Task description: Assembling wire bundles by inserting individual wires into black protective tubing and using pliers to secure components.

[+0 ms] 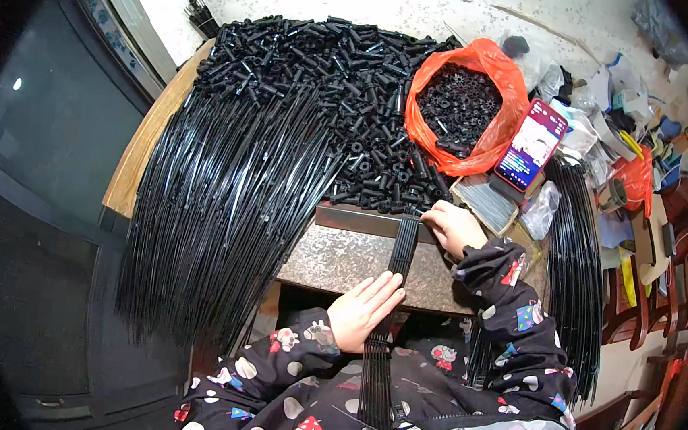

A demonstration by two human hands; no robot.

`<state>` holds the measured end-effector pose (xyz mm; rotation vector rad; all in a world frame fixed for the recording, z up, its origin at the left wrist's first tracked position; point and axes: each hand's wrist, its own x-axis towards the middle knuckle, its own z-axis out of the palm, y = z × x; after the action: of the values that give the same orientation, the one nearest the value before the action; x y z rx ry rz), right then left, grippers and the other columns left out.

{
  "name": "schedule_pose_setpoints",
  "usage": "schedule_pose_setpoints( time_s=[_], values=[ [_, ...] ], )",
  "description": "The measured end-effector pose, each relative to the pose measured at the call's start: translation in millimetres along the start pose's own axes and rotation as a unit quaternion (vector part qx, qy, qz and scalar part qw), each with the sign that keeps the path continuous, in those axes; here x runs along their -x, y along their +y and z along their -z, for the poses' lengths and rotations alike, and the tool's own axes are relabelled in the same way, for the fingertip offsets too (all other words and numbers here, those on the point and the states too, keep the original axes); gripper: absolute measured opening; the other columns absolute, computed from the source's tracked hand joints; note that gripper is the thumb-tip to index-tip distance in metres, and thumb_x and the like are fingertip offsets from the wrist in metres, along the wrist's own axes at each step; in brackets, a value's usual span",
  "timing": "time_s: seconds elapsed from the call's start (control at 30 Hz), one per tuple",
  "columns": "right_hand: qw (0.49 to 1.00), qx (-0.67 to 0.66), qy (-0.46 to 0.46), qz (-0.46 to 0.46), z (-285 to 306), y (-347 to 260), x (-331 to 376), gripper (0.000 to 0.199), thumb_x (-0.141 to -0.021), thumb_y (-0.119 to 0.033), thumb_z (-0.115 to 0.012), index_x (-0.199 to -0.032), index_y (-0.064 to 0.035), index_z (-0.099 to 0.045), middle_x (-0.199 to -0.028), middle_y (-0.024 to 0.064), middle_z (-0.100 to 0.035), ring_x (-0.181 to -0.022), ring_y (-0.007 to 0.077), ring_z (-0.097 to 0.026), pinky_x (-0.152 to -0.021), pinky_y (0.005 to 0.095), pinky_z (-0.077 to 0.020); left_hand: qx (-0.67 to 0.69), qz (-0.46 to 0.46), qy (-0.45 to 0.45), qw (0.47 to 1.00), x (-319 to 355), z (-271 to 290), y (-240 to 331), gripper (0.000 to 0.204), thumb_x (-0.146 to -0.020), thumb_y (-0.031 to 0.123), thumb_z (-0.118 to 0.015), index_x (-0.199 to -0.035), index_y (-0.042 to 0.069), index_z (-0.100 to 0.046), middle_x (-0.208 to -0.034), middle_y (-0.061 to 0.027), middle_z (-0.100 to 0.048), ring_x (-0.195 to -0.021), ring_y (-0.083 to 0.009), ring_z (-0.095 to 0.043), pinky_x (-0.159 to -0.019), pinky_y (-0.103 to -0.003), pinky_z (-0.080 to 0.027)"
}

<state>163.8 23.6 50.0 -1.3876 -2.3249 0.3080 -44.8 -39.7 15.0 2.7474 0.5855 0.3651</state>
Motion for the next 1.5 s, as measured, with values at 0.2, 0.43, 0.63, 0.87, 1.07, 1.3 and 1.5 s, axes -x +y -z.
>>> schedule_pose_setpoints(
  time_s=[0.2, 0.43, 0.63, 0.87, 1.07, 1.3, 1.5],
  values=[
    [0.999, 0.036, 0.007, 0.035, -6, 12, -1, 0.014, -0.062, -0.006, -0.048, -0.075, -0.006, -0.05, -0.069, 0.0078, -0.046, -0.064, 0.0244, -0.047, -0.055, 0.0308, -0.0385, -0.001, -0.005, 0.003, 1.0, -3, -2, -3, 0.074, -0.052, 0.032, -0.056, -0.109, -0.005, -0.027, -0.116, -0.0214, -0.022, -0.108, -0.0324, -0.023, -0.085, -0.037, -0.024],
    [0.981, 0.148, 0.057, 0.108, 14, 24, 14, 0.017, -0.059, -0.01, -0.045, -0.075, -0.0063, -0.049, -0.07, 0.0054, -0.045, -0.065, 0.0218, -0.046, -0.055, 0.0302, -0.0381, 0.008, -0.005, -0.004, 1.0, -6, 1, -1, 0.073, -0.051, 0.03, -0.057, -0.109, -0.004, -0.028, -0.116, -0.0212, -0.023, -0.108, -0.0321, -0.024, -0.085, -0.037, -0.024],
    [1.0, 0.02, -0.004, 0.015, 17, 11, 14, 0.014, -0.064, -0.009, -0.046, -0.078, -0.0078, -0.05, -0.07, 0.0069, -0.046, -0.063, 0.0244, -0.049, -0.054, 0.0322, -0.0397, -0.014, -0.009, 0.006, 1.0, -5, -1, -2, 0.074, -0.05, 0.031, -0.057, -0.109, -0.004, -0.028, -0.116, -0.0208, -0.023, -0.107, -0.031, -0.025, -0.084, -0.036, -0.024],
    [0.992, -0.02, 0.114, -0.052, -21, 4, 6, 0.008, -0.067, -0.011, -0.048, -0.074, -0.0064, -0.05, -0.071, 0.0091, -0.049, -0.066, 0.026, -0.05, -0.056, 0.0312, -0.0406, -0.006, -0.01, 0.001, 1.0, -6, -7, -2, 0.076, -0.05, 0.032, -0.058, -0.109, -0.004, -0.027, -0.116, -0.0214, -0.023, -0.107, -0.0311, -0.025, -0.085, -0.036, -0.024],
    [0.963, 0.011, 0.208, -0.17, 27, 11, 5, 0.019, -0.061, -0.017, -0.057, -0.073, -0.0024, -0.052, -0.066, 0.0106, -0.049, -0.06, 0.0243, -0.049, -0.057, 0.0298, -0.0393, -0.027, -0.01, 0.003, 1.0, -4, -14, -5, 0.076, -0.052, 0.035, -0.057, -0.11, -0.003, -0.027, -0.117, -0.0208, -0.022, -0.108, -0.031, -0.024, -0.085, -0.036, -0.023],
    [0.969, 0.171, 0.106, -0.145, 34, 45, 31, 0.009, -0.059, -0.012, -0.054, -0.065, -0.005, -0.052, -0.067, 0.0072, -0.045, -0.071, 0.0235, -0.044, -0.062, 0.0304, -0.0374, -0.058, -0.012, -0.01, 0.998, -5, -7, -2, 0.078, -0.053, 0.04, -0.057, -0.11, -0.003, -0.027, -0.116, -0.0203, -0.023, -0.108, -0.0315, -0.023, -0.085, -0.038, -0.023],
    [0.971, 0.184, 0.126, -0.086, 31, 35, 24, 0.008, -0.062, -0.008, -0.049, -0.069, -0.0046, -0.049, -0.068, 0.0086, -0.045, -0.07, 0.0249, -0.044, -0.06, 0.0315, -0.0373, -0.044, 0.008, -0.028, 0.999, 2, -4, 8, 0.08, -0.05, 0.037, -0.059, -0.11, -0.004, -0.025, -0.117, -0.0199, -0.022, -0.109, -0.031, -0.022, -0.085, -0.038, -0.022]
  ],
)
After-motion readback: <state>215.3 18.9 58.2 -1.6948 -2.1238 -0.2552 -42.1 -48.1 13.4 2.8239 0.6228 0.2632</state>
